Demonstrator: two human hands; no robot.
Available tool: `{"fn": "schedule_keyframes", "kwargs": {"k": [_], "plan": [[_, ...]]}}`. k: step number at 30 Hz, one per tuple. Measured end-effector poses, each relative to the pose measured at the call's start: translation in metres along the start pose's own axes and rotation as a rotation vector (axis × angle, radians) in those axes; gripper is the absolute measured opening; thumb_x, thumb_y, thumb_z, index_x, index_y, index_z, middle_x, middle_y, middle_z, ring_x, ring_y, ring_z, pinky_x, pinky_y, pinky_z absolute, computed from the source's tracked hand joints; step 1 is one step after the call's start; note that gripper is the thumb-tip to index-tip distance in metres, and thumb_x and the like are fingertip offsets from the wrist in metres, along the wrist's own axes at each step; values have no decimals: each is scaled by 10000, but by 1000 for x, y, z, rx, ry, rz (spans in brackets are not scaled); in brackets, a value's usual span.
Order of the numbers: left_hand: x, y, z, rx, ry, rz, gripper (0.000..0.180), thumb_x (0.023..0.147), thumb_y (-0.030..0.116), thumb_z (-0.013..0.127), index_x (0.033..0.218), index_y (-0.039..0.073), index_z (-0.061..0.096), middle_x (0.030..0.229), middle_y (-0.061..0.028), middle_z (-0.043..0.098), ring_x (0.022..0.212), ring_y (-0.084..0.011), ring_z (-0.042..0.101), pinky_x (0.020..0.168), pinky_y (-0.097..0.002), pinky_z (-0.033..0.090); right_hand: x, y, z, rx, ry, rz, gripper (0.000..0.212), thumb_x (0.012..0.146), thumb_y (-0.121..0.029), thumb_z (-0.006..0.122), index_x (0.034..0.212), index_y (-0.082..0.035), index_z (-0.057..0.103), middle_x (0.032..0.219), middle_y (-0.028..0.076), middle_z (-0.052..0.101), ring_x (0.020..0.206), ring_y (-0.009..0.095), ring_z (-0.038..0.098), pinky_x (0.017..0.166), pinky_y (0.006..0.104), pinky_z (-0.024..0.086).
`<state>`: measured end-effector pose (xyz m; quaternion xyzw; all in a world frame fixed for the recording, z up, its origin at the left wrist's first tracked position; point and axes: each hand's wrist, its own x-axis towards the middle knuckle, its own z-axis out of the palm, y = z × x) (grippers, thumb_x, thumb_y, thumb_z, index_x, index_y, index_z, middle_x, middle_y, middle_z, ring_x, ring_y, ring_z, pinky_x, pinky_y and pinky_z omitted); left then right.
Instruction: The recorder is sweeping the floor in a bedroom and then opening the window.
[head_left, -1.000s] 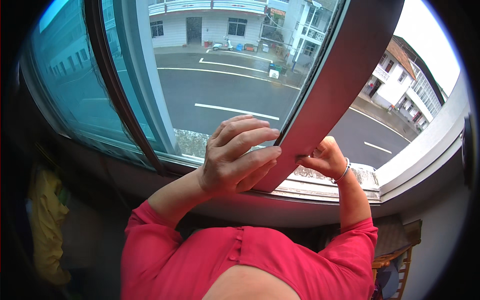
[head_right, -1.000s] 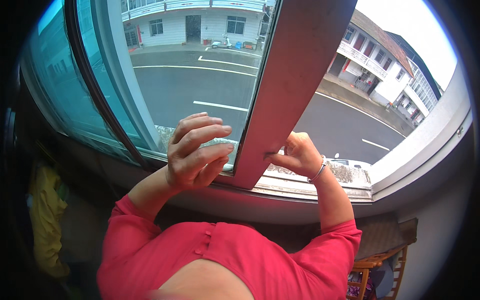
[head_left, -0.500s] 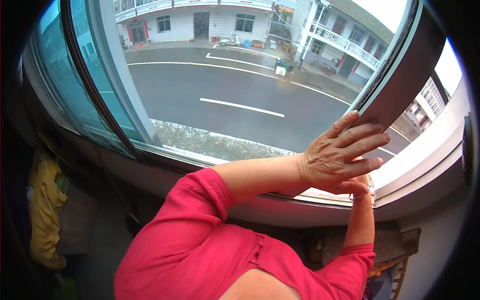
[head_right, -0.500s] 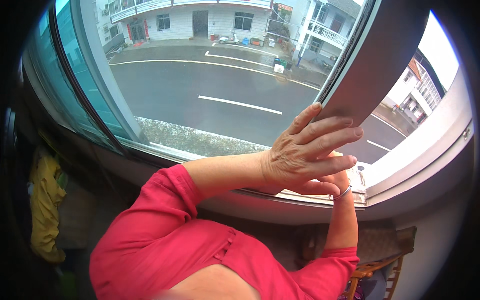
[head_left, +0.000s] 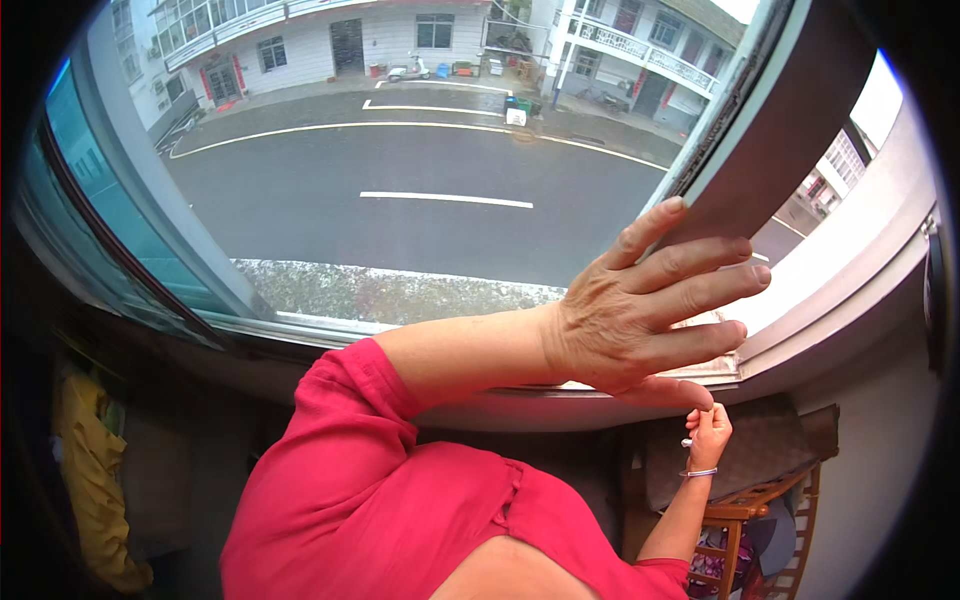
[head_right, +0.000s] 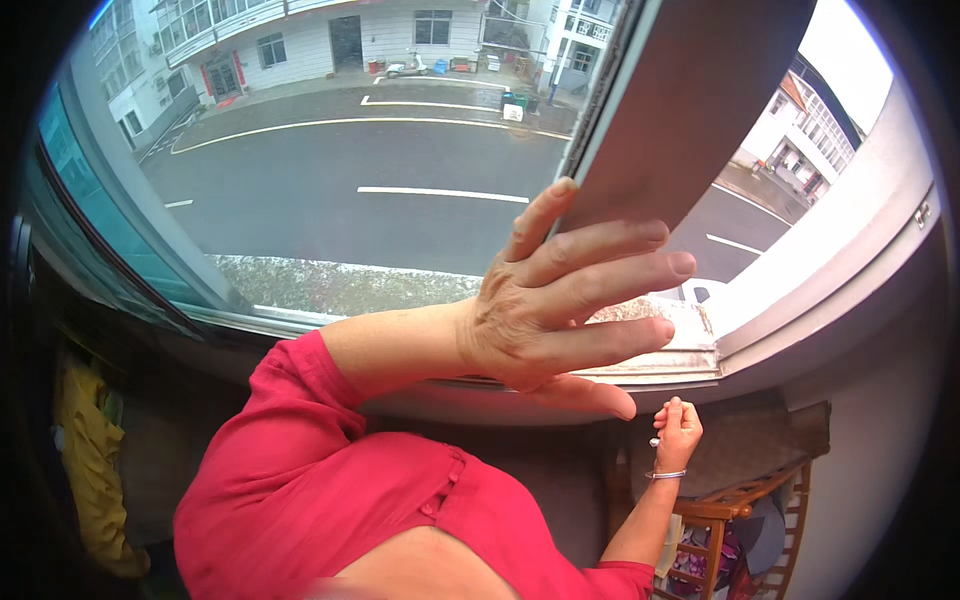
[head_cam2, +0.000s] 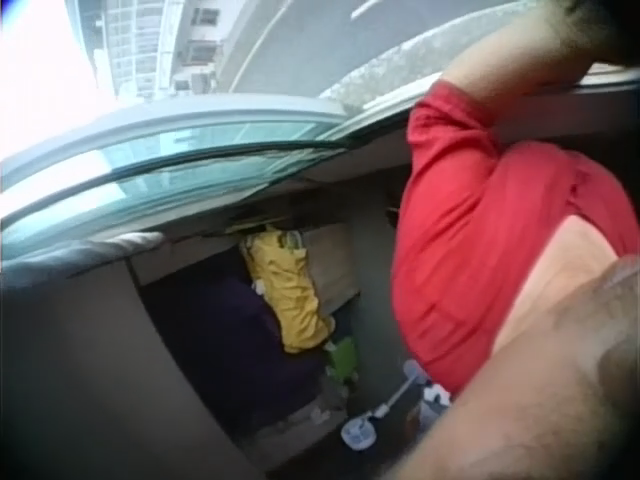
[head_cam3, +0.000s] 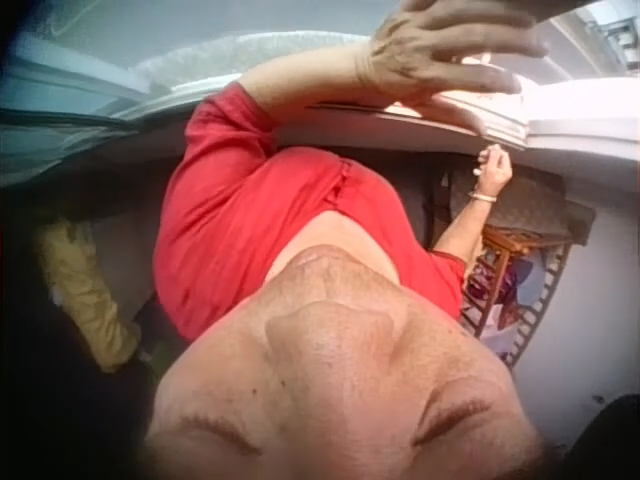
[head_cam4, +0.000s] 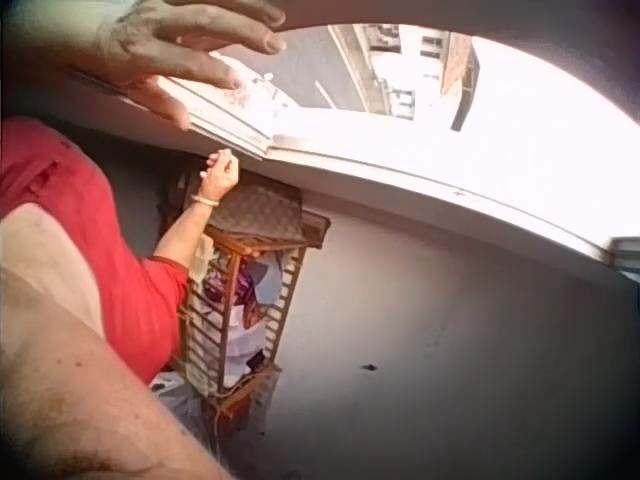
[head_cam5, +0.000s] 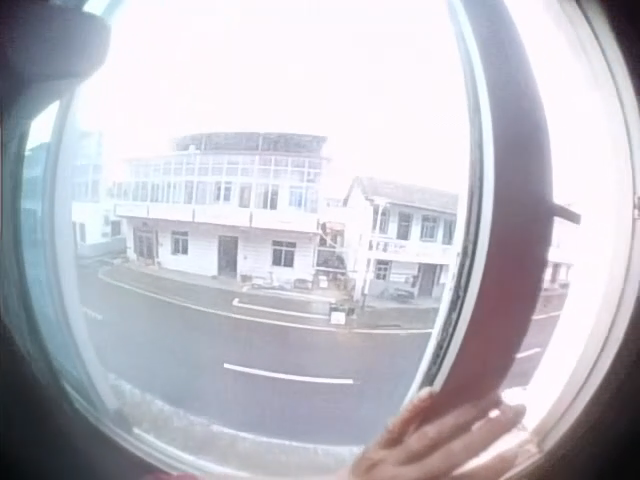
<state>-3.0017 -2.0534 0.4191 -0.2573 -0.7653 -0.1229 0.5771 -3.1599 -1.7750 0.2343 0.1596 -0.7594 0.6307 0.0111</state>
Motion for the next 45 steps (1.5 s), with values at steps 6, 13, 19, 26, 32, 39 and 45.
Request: {"fn": "schedule_keyframes", "kwargs": {"k": [6,13,19,26,32,39,45], "plan": [[2,-6,-8,327,-137,42,563,772,664,404,965,161,567,1175,-186,488,1138,-328,418,1043,-471,116,2,69,23,45,-30,200,225,825,-253,610,808,-36,557,673,13,568,566,63,539,430,183,339],[23,-1,68,288,-119,105,616,778,679,361,990,136,558,1177,-200,485,1142,-331,422,1027,-463,162,42,127,25,188,-149,83,139,749,-16,514,885,11,506,755,35,569,654,78,548,605,215,446],[50,3,145,272,-69,70,586,736,668,458,962,146,600,1190,-169,501,1162,-299,420,1057,-421,102,41,130,11,136,-327,176,145,769,-69,536,902,-12,551,705,39,588,566,64,528,469,217,407],[76,11,246,136,13,-18,553,717,628,520,1099,229,552,1279,-97,430,1221,-267,353,1062,-444,90,24,150,-32,87,-513,379,117,817,-50,511,918,-6,552,740,46,588,642,101,577,566,220,457],[96,13,311,157,-8,32,622,707,639,534,1111,167,539,1285,-167,391,1222,-324,335,1049,-462,119,3,187,-78,75,-487,409,125,826,-52,504,933,-11,552,755,50,597,643,103,584,585,227,466],[114,23,364,104,-13,58,665,689,626,561,1166,169,485,1309,-180,355,1247,-327,298,1049,-477,108,-9,203,-119,127,-436,456,145,822,-80,519,947,-15,551,767,52,608,643,84,588,453,187,397],[121,26,382,112,-29,59,669,696,647,522,1160,166,494,1331,-164,332,1258,-308,289,1045,-482,107,-6,205,-130,168,-443,407,140,834,-83,506,948,-12,547,769,51,604,640,90,580,475,184,400]]}}
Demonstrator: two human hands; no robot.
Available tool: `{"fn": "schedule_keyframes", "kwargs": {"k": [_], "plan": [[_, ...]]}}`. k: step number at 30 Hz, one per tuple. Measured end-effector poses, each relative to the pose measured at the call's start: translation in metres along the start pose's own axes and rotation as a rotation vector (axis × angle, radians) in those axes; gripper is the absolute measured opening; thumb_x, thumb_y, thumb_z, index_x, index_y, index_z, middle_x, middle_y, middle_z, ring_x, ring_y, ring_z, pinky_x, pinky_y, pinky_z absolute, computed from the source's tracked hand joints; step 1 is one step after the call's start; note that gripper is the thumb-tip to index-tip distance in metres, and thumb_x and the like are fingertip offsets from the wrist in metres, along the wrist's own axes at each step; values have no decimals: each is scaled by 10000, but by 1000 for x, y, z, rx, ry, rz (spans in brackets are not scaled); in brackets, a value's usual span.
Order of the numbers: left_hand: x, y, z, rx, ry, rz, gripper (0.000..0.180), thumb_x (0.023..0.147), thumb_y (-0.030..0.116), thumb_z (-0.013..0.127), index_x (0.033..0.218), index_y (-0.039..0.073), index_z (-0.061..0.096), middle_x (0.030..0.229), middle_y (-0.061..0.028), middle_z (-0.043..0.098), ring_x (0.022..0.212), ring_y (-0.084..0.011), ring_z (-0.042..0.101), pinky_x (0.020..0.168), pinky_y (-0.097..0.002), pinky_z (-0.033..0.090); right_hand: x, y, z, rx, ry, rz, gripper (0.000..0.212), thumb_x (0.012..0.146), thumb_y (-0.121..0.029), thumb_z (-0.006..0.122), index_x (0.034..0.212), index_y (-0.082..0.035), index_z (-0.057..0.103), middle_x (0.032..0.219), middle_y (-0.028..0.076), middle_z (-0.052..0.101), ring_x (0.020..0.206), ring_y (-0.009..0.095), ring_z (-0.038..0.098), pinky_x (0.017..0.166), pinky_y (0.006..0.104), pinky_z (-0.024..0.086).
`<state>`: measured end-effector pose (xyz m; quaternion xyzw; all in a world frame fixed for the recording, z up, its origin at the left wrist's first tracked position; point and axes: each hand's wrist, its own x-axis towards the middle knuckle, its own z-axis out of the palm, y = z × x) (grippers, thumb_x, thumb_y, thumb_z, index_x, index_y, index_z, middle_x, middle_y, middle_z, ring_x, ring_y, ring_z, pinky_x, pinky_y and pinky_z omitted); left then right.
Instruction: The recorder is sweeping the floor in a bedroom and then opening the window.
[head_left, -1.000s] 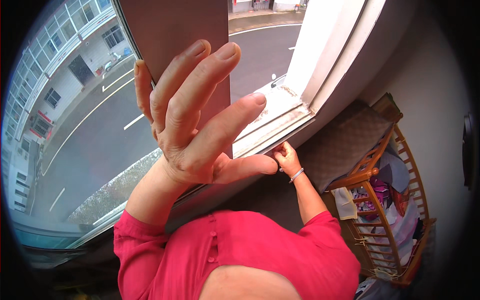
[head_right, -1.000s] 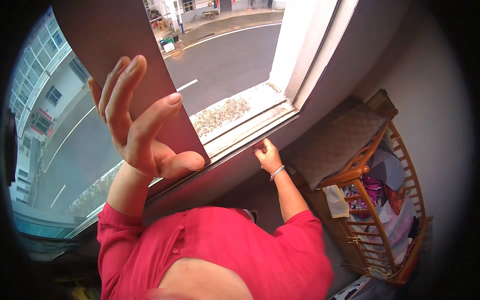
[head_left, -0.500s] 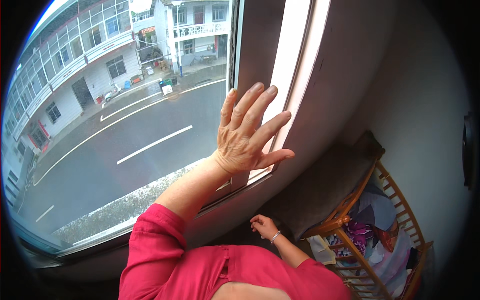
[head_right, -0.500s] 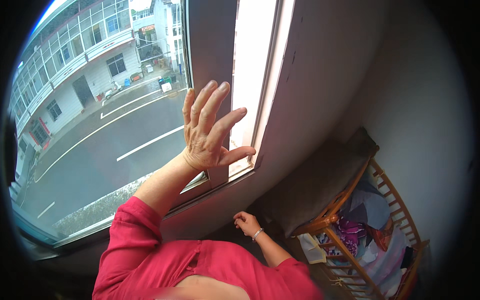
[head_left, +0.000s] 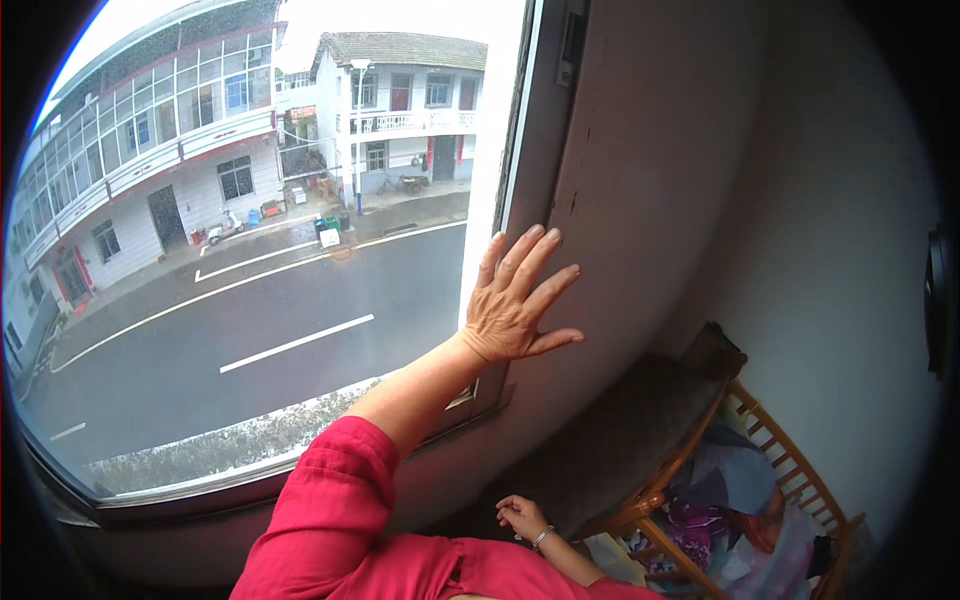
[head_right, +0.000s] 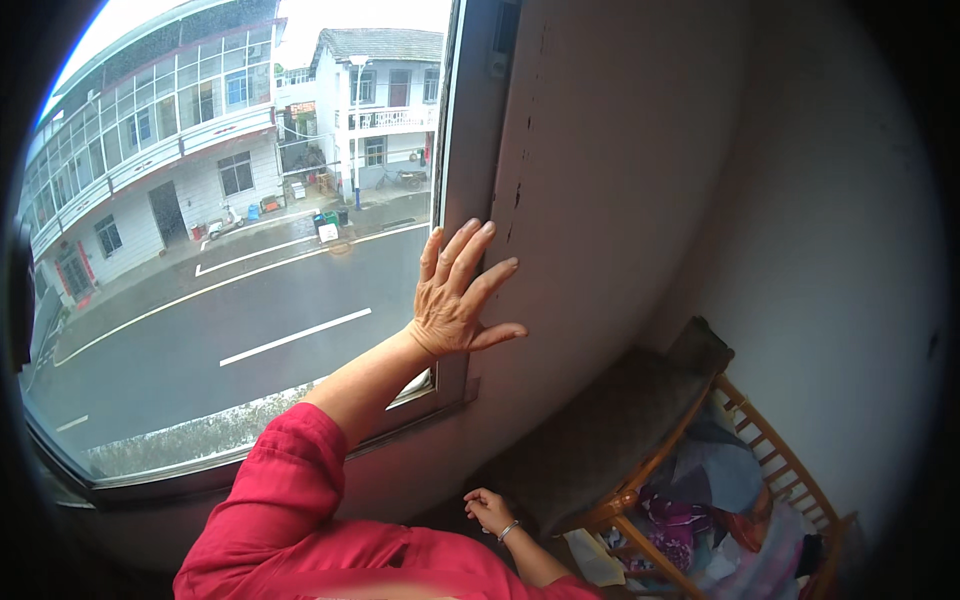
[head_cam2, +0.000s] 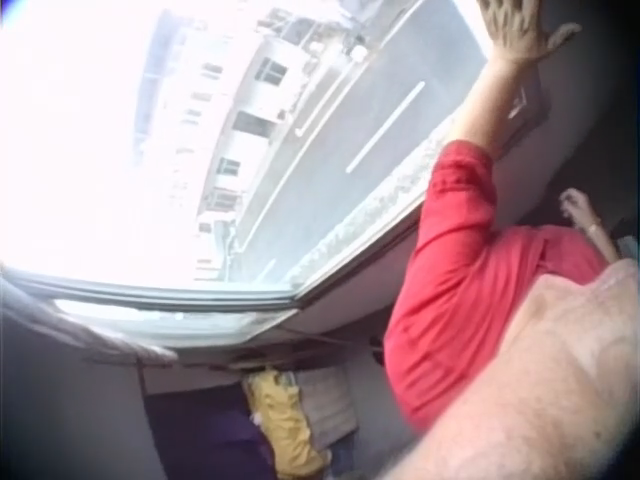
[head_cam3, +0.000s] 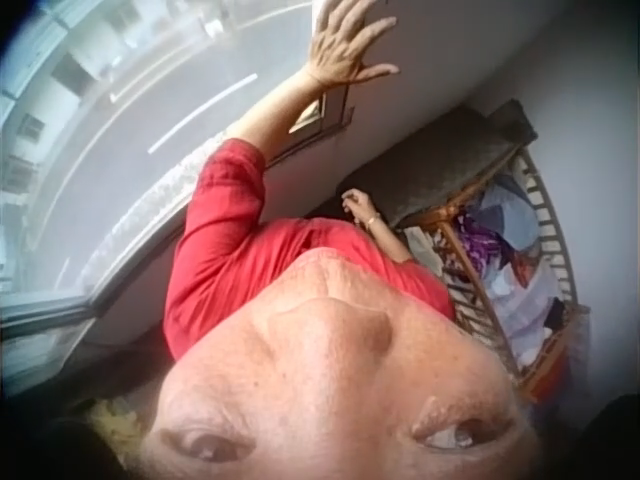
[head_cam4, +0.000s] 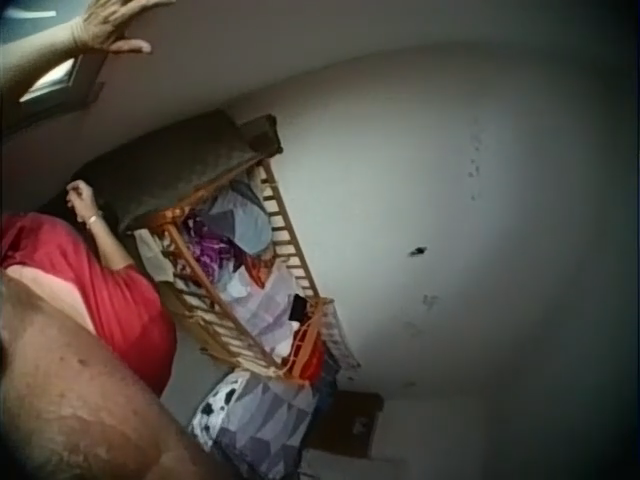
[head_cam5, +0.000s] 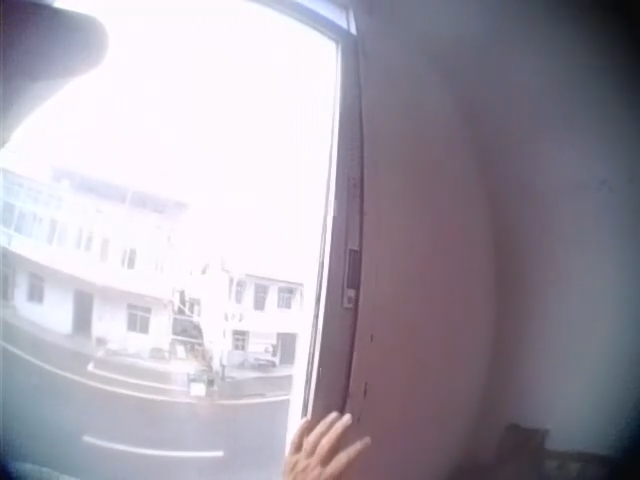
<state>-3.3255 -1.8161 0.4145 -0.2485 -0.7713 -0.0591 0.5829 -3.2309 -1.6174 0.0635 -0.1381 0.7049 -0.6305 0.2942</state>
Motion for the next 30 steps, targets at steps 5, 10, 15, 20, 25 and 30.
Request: {"fn": "schedule_keyframes", "kwargs": {"k": [5,10,15,20,25,30], "plan": [[2,-6,-10,65,-90,-25,688,703,659,494,1170,154,487,1333,-176,318,1266,-310,266,1048,-496,62,-8,-28,10,64,3,6,113,832,-85,510,924,-37,555,764,43,600,650,95,582,486,190,419],[-9,15,-23,-97,-74,-20,608,730,559,539,1163,137,483,1359,-164,278,1277,-322,233,1041,-513,77,-24,-13,35,738,296,282,112,858,-197,521,859,-85,511,800,73,580,702,160,574,568,246,464],[-87,76,-83,-413,-150,78,440,769,426,566,1037,81,520,1233,-163,411,1185,-316,352,994,-500,219,-58,14,52,979,91,515,128,850,-220,512,858,-94,494,885,121,576,793,270,561,716,411,489],[-154,126,-141,-504,-219,-60,392,760,402,586,953,64,534,1114,-144,484,1099,-302,421,938,-472,294,-82,-24,90,1082,-294,498,393,693,99,383,1024,-88,481,1050,131,539,1010,286,525,791,400,472],[-214,185,-197,-543,-325,-203,409,731,424,592,930,70,545,1071,-120,504,1062,-296,434,929,-462,304,-92,-53,168,741,-494,467,374,715,87,417,1043,-77,488,1033,115,543,989,231,534,779,341,474],[-272,212,-290,-317,-419,-408,380,705,380,630,907,65,567,939,-83,562,934,-242,512,945,-428,316,-126,-57,254,492,-773,462,361,721,74,434,1051,-63,490,1007,112,554,945,218,550,762,321,475]]}}
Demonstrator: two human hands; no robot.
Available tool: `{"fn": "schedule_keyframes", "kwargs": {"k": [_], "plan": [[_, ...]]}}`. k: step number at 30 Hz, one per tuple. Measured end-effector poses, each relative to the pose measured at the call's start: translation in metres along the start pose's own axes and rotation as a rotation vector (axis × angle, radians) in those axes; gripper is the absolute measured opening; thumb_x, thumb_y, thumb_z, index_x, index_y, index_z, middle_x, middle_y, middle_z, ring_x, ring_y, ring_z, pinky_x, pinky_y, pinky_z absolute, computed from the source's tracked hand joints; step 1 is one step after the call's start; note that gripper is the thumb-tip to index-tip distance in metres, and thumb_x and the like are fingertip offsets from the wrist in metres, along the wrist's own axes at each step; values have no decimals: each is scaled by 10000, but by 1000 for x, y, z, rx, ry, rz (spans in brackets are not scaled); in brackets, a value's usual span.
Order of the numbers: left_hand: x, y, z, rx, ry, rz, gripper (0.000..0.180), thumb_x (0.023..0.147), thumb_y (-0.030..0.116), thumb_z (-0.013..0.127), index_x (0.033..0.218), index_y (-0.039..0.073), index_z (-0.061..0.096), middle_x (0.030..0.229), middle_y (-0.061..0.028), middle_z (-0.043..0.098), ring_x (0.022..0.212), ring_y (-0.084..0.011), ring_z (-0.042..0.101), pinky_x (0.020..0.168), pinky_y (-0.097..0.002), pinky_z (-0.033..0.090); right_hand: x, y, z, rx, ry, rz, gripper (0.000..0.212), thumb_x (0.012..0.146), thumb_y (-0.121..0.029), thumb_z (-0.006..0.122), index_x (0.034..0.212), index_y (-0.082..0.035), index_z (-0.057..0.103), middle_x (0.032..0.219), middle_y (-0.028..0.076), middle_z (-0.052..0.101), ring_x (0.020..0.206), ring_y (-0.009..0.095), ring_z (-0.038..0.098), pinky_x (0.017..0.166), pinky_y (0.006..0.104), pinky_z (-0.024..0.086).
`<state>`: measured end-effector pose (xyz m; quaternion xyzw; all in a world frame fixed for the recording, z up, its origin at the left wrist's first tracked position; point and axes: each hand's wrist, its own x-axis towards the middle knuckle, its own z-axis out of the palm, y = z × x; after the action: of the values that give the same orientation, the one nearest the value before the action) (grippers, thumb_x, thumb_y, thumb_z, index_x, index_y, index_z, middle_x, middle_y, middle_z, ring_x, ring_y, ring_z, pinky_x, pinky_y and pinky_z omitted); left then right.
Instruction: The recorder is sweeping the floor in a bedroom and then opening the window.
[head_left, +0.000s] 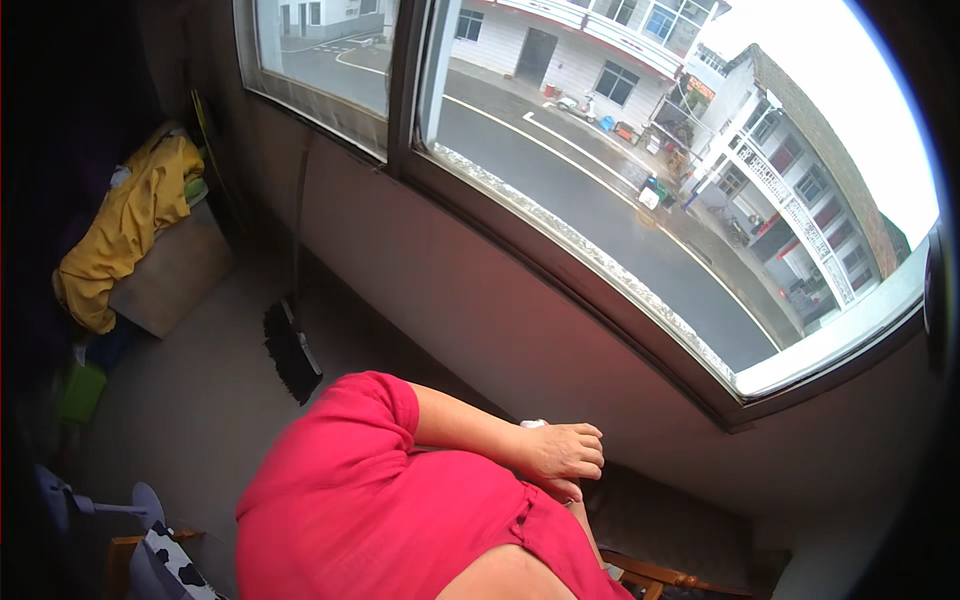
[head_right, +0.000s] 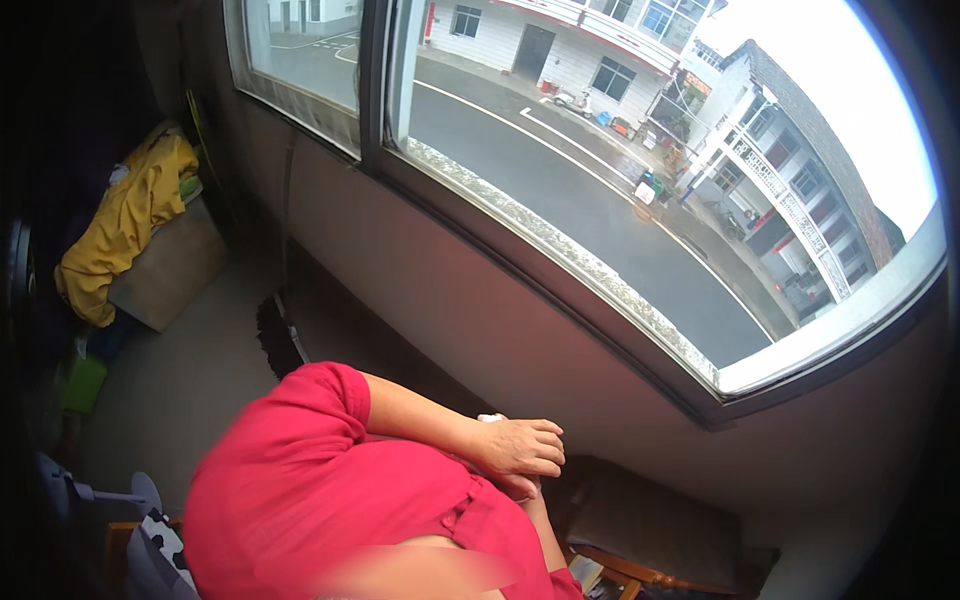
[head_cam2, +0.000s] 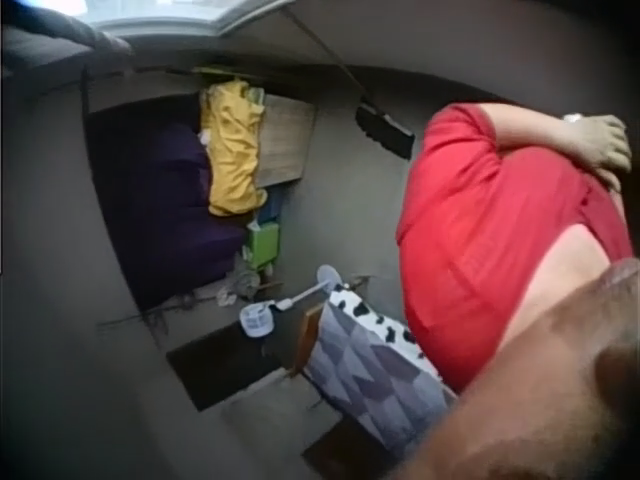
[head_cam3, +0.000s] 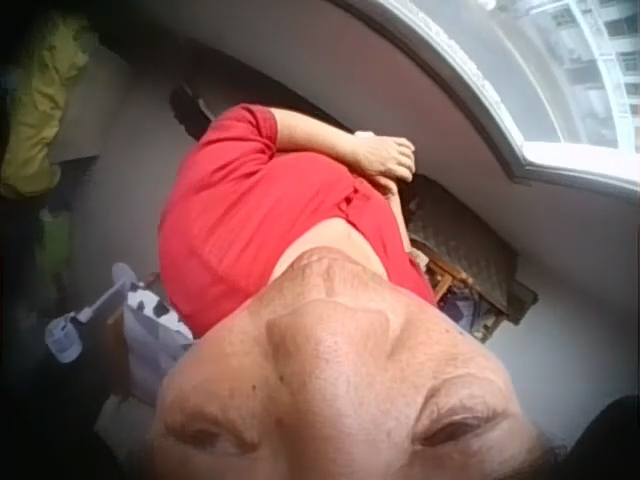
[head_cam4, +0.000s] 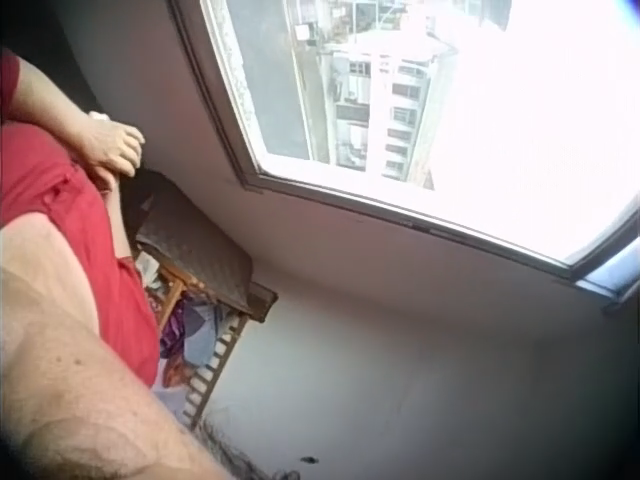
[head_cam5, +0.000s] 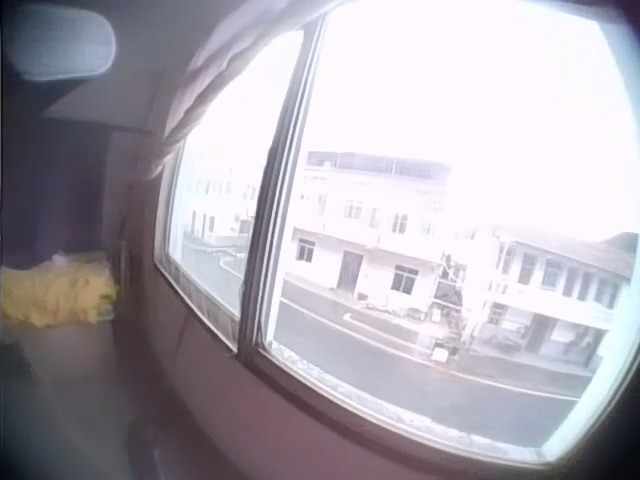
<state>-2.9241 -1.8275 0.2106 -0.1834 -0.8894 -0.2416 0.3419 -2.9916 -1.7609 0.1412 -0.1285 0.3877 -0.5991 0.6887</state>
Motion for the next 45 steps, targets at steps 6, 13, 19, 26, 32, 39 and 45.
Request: {"fn": "schedule_keyframes", "kwargs": {"k": [6,13,19,26,32,39,45], "plan": [[-113,65,-70,259,-66,-288,437,759,444,570,984,70,563,1007,-74,563,991,-212,519,959,-411,340,8,69,63,-264,-188,162,349,729,57,454,1060,-46,492,976,108,567,891,203,569,741,297,476],[-216,152,-136,520,142,-826,528,796,492,511,1111,69,505,1166,-120,492,1067,-285,474,933,-425,344,19,90,140,-320,-336,291,349,716,61,448,1058,9,493,906,118,589,759,196,593,674,271,477],[-278,185,-130,625,457,-1276,335,786,292,596,1029,68,541,965,-87,601,917,-248,555,857,-385,391,58,86,132,-119,-268,435,374,738,-59,428,1110,-59,464,929,99,560,798,195,541,714,313,447],[-289,154,-124,128,812,-1676,226,807,214,567,964,51,580,852,-79,643,779,-199,624,658,-301,492,134,77,171,-256,-413,470,144,817,-174,601,887,-96,502,802,74,597,688,144,550,646,291,467],[-321,108,-163,196,834,-1662,239,796,212,575,968,46,579,846,-90,640,766,-200,621,660,-305,492,215,77,218,-507,-508,406,127,805,-39,542,910,-87,488,883,114,587,763,193,615,606,280,514],[-344,102,-160,287,991,-1825,255,792,211,575,979,39,572,868,-107,643,790,-206,623,711,-322,491,319,98,257,-640,-605,363,23,794,-67,526,780,-67,507,728,59,548,567,103,487,497,212,380],[-352,113,-138,144,1164,-1886,294,797,241,589,1005,34,572,867,-116,644,800,-185,625,719,-294,490,383,138,327,-924,-628,317,214,830,-304,582,763,-118,501,623,-17,490,534,70,458,456,219,360]]}}
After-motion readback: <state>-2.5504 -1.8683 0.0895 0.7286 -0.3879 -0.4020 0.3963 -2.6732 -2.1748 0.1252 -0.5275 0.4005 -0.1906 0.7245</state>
